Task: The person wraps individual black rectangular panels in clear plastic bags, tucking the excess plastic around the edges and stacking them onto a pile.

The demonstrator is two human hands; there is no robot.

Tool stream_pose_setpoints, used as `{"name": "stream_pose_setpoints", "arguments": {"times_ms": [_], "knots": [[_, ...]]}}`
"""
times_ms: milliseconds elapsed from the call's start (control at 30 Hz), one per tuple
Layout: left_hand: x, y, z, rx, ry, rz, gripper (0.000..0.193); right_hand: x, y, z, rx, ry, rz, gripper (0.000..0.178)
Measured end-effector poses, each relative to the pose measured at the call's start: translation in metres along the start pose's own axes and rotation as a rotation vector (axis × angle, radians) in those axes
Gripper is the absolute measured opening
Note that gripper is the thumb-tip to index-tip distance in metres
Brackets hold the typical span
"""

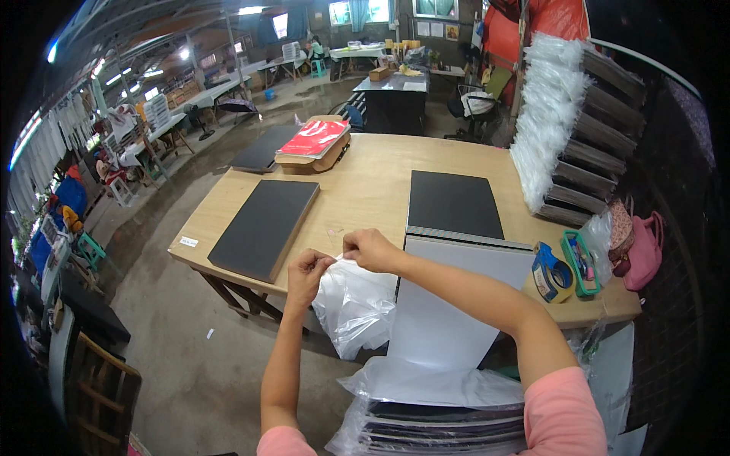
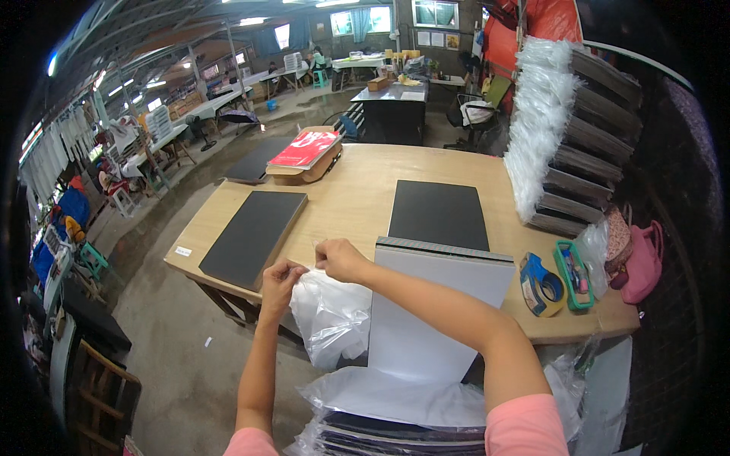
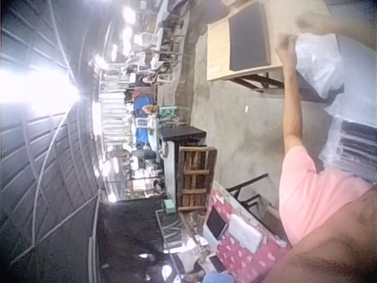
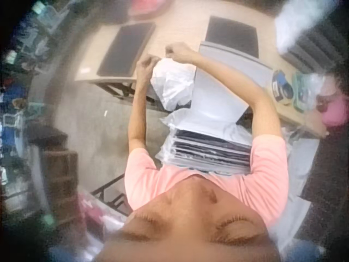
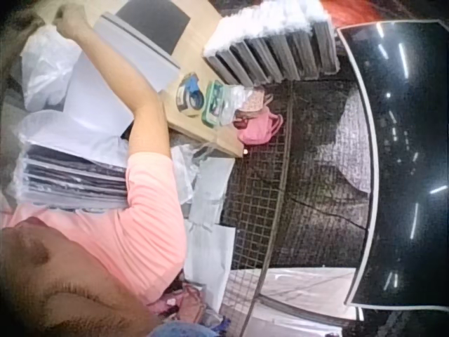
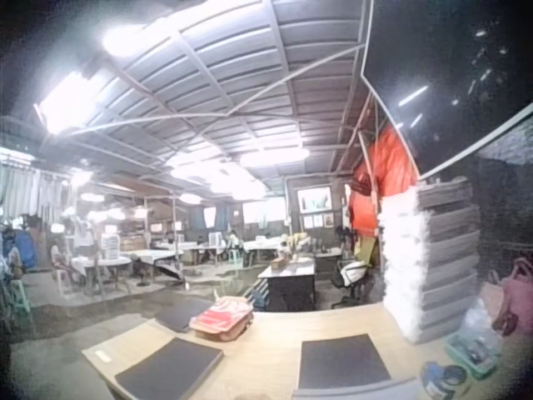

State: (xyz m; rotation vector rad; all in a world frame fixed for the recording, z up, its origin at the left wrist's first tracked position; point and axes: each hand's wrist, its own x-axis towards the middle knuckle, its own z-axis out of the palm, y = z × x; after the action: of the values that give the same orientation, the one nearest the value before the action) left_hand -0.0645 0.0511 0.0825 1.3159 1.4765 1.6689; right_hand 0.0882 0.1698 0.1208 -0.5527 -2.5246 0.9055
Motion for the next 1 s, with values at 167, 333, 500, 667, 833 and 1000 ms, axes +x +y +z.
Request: {"name": "stream_pose_setpoints", "arguments": {"times_ms": [167, 333, 500, 667, 833, 1000], "knots": [[0.001, -0.041, -0.004, -0.213, -0.169, -0.105, 0.024, -0.002, 0.007, 0.012, -0.025, 0.339, -0.09, 0.013], [-0.016, 0.018, -0.012, -0.05, -1.303, -0.501, 0.04, -0.022, 0.005, 0.008, 0.31, -0.727, -0.124, 0.046], [-0.069, 0.08, -0.023, -0.831, -0.961, 0.059, 0.044, -0.112, -0.04, -0.054, 0.882, -1.455, -0.237, 0.035], [-0.07, 0.092, 0.02, 0.352, -1.235, -0.116, 0.025, -0.166, -0.04, -0.117, 1.039, -0.957, -0.416, 0.025], [-0.079, 0.082, 0.056, -1.242, -1.194, 0.117, 0.039, -0.228, 0.001, -0.097, 0.972, -1.135, -0.303, 0.021], [-0.077, 0.072, 0.064, -0.501, -1.259, 0.14, 0.036, -0.256, -0.033, -0.12, 1.425, -0.42, -0.758, 0.025]]}}
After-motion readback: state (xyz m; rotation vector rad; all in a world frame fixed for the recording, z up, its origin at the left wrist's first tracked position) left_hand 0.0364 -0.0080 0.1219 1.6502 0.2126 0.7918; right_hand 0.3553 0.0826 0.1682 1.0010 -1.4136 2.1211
